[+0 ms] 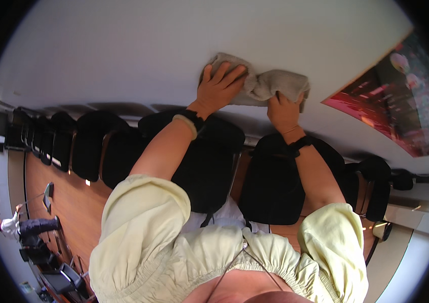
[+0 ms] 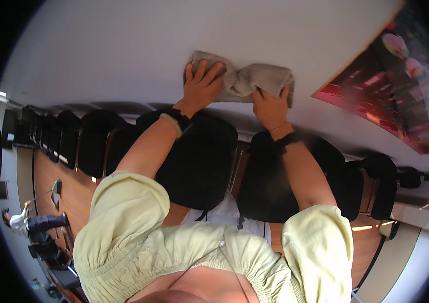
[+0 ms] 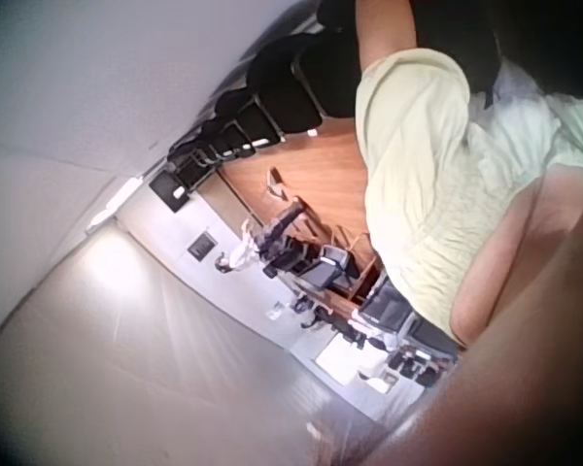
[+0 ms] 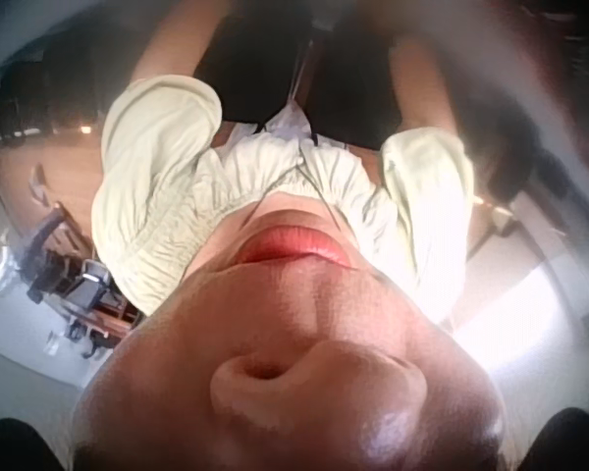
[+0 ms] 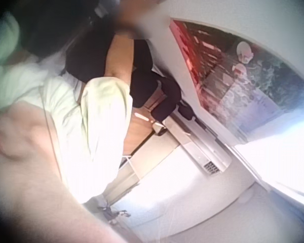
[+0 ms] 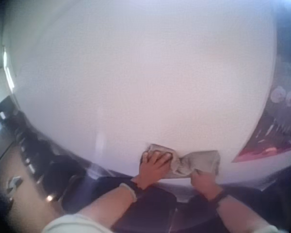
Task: The person unfolds a cloth and wipes down different sections of the wall and a wall poster with the cloth.
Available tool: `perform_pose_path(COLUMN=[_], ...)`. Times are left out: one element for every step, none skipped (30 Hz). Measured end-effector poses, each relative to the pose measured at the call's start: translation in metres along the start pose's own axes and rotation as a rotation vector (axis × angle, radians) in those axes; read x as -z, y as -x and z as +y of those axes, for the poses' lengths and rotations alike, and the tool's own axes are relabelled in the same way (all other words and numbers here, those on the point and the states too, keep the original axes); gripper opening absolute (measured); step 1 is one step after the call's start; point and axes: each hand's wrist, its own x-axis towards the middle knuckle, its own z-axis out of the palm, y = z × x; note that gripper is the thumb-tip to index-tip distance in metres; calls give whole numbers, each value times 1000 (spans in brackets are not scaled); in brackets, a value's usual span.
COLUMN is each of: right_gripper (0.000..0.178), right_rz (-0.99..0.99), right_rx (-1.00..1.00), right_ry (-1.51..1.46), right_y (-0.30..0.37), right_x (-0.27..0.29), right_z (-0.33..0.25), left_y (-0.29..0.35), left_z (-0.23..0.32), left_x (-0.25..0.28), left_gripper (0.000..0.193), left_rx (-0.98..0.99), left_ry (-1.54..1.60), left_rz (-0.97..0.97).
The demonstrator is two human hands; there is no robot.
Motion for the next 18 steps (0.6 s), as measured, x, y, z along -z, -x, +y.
perform_pose_path(right_gripper=[20,20,19,19,34,34,42,51,65,65,67,69,69,67,65,65,64,64], right_rz=[-50,-33,-26,-16,-21,-1,65,137,206,235,334,431,454,540,622,633,675,693], right_rx=[-19,-35,-12,18,32,23,-70,-158,-91,-87,-76,-63,-62,-60,-58,-63,-13,3], right_ry=[2,32,-36,-107,-105,-66,-134,-212,-264,-254,-207,-162,-152,-76,-1,8,55,119], right_y=[-3,-7,-12,-18,-25,-32,-48,-64,-82,-97,-108,-119,-133,-145,-156,-169,-183,-193], right_x=[3,9,16,20,28,36,49,65,85,99,114,129,145,161,179,198,214,234], right_z=[-3,-4,-5,-5,4,11,13,16,27,34,46,57,66,80,96,116,136,157], left_y=[-3,-9,-16,-23,-41,-61,-82,-103,-125,-149,-178,-206,-234,-264,-292,-315,-336,-360], left_z=[-2,-4,-6,-8,-6,-1,3,5,8,6,9,12,10,10,13,17,18,25], left_x=[4,8,12,16,17,17,19,24,26,34,41,49,57,62,69,77,87,100], left_gripper=[23,23,23,23,23,23,25,29,34,34,37,40,40,45,49,49,56,64], left_rx=[8,-16,-54,-89,-115,-136,-94,-54,-37,-57,-28,3,-16,-55,-92,-105,-159,-211], left_ry=[29,41,26,3,19,29,98,162,186,173,231,290,284,280,278,279,159,50], left_rz=[-57,-30,-60,-89,-70,-32,-2,24,50,69,126,180,194,279,361,367,346,334])
